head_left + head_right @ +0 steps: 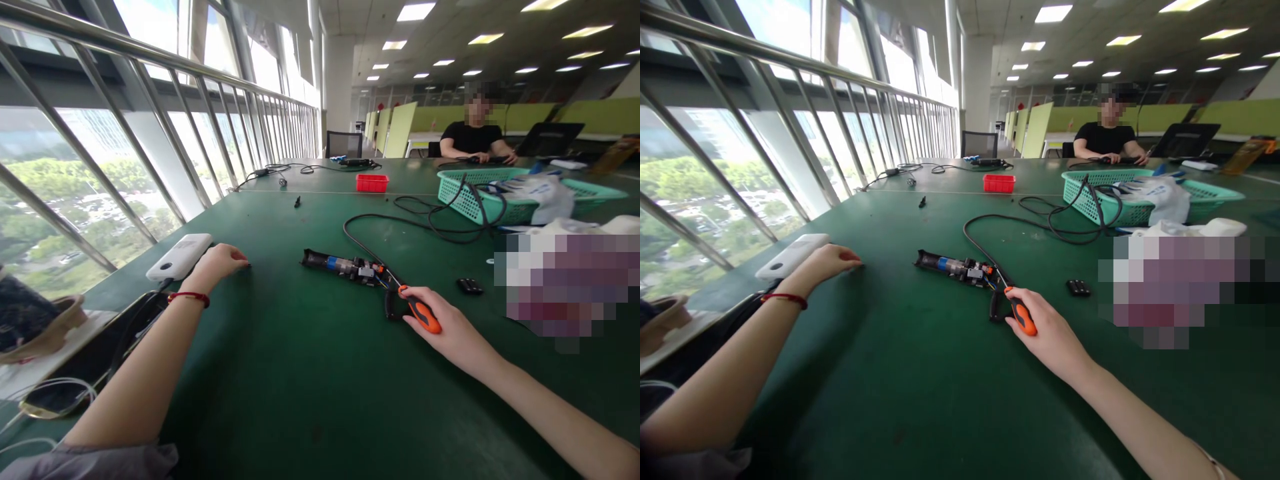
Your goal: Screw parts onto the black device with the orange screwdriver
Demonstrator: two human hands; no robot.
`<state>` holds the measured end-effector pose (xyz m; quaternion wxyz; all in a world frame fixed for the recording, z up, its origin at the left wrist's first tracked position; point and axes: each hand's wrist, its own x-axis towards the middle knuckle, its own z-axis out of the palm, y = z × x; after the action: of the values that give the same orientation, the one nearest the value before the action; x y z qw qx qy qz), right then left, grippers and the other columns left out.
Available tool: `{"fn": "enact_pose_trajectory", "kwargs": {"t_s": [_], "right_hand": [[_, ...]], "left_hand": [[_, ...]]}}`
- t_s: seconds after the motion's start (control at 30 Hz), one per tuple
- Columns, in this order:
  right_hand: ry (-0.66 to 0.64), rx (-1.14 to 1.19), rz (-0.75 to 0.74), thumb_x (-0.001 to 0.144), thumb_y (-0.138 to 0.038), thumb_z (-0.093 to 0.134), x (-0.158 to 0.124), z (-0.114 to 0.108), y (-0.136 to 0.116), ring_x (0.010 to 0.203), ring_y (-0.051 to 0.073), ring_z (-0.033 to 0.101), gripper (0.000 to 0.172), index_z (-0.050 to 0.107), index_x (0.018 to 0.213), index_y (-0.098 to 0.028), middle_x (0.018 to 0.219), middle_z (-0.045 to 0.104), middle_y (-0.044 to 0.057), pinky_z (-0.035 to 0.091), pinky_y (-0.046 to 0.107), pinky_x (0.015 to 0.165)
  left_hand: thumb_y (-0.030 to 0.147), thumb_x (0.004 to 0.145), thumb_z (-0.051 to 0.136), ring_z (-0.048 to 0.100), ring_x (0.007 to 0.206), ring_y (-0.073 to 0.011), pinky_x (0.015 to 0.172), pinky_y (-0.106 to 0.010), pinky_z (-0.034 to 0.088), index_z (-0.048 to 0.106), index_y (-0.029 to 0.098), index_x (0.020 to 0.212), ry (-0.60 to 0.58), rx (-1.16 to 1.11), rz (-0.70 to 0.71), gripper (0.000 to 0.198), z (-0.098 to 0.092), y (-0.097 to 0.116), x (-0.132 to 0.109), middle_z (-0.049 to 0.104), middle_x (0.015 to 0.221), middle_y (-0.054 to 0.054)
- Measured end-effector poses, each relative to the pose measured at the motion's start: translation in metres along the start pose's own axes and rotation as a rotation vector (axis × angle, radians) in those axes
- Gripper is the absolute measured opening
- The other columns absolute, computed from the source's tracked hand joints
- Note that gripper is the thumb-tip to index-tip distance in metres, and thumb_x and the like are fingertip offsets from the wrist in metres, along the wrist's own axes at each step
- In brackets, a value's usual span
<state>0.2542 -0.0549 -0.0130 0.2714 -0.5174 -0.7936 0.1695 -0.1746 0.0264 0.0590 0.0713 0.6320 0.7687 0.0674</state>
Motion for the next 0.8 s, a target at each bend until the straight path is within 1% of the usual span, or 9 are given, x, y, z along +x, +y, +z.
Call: {"fn": "enact_pose_trajectory", "kwargs": {"t_s": [0.17,0.27,0.4,0.47,0.5,0.57,0.67,0.73,0.8], "right_hand": [[0.011,-0.005,-0.007,0.082,-0.043,0.051,0.000,0.001,0.001,0.102,0.024,0.060,0.034,0.045,0.113,-0.029,0.119,0.056,0.006,0.050,0.042,0.086],[0.031,-0.019,0.003,0.082,-0.043,0.051,0.003,0.000,0.004,0.102,0.024,0.060,0.034,0.045,0.112,-0.029,0.117,0.058,0.006,0.050,0.040,0.086],[0.042,-0.030,0.050,0.082,-0.044,0.049,0.008,-0.003,0.009,0.099,0.023,0.061,0.034,0.045,0.112,-0.029,0.113,0.059,0.006,0.051,0.039,0.083],[0.045,-0.044,0.061,0.082,-0.044,0.049,0.010,-0.005,0.010,0.097,0.023,0.061,0.034,0.045,0.112,-0.029,0.113,0.059,0.006,0.051,0.039,0.082],[0.048,-0.052,0.061,0.082,-0.045,0.049,0.010,-0.005,0.010,0.097,0.023,0.061,0.034,0.045,0.112,-0.028,0.112,0.059,0.006,0.051,0.039,0.081],[0.059,-0.062,0.055,0.083,-0.045,0.048,0.011,-0.005,0.010,0.096,0.023,0.061,0.033,0.045,0.111,-0.028,0.111,0.060,0.006,0.051,0.039,0.080],[0.074,-0.068,0.048,0.083,-0.044,0.048,0.013,-0.004,0.010,0.096,0.024,0.061,0.033,0.045,0.112,-0.028,0.109,0.060,0.007,0.051,0.039,0.080],[0.078,-0.063,0.042,0.083,-0.043,0.048,0.013,-0.004,0.011,0.097,0.024,0.061,0.034,0.044,0.113,-0.028,0.110,0.060,0.007,0.051,0.040,0.081],[0.073,-0.053,0.047,0.083,-0.042,0.048,0.013,-0.004,0.011,0.098,0.024,0.061,0.033,0.044,0.113,-0.028,0.110,0.060,0.007,0.051,0.040,0.081]], "left_hand": [[0.031,0.069,0.057,0.064,0.080,-0.0223,0.071,-0.028,0.050,0.067,0.018,0.082,-0.008,0.004,0.001,0.022,0.010,-0.003,0.009,0.070,0.087,-0.007],[0.032,0.070,0.053,0.065,0.079,-0.0208,0.069,-0.026,0.049,0.066,0.019,0.076,-0.064,0.088,0.042,0.019,0.011,-0.004,0.013,0.070,0.085,-0.005],[0.029,0.069,0.051,0.064,0.070,-0.0224,0.064,-0.028,0.048,0.060,0.020,0.056,-0.159,0.176,0.086,0.019,0.009,0.004,0.013,0.068,0.071,-0.006],[0.028,0.069,0.051,0.063,0.068,-0.0229,0.064,-0.028,0.048,0.057,0.020,0.051,-0.181,0.206,0.104,0.020,0.010,0.012,0.008,0.066,0.066,-0.006],[0.027,0.068,0.051,0.064,0.071,-0.0238,0.066,-0.029,0.048,0.058,0.019,0.053,-0.170,0.221,0.111,0.019,0.011,0.017,0.004,0.066,0.067,-0.007],[0.024,0.068,0.050,0.063,0.084,-0.0268,0.074,-0.032,0.048,0.063,0.018,0.064,-0.108,0.250,0.122,0.014,0.015,0.029,-0.005,0.067,0.080,-0.011],[0.016,0.069,0.048,0.058,0.100,-0.0313,0.084,-0.038,0.045,0.064,0.012,0.086,0.007,0.278,0.139,0.023,0.022,0.049,-0.020,0.063,0.101,-0.019],[0.013,0.072,0.047,0.059,0.099,-0.0316,0.084,-0.039,0.045,0.062,0.010,0.092,0.049,0.285,0.158,0.026,0.022,0.065,-0.030,0.062,0.102,-0.021],[0.012,0.075,0.045,0.061,0.094,-0.0296,0.081,-0.037,0.046,0.062,0.011,0.092,0.073,0.279,0.198,0.024,0.017,0.082,-0.042,0.064,0.097,-0.018]]}}
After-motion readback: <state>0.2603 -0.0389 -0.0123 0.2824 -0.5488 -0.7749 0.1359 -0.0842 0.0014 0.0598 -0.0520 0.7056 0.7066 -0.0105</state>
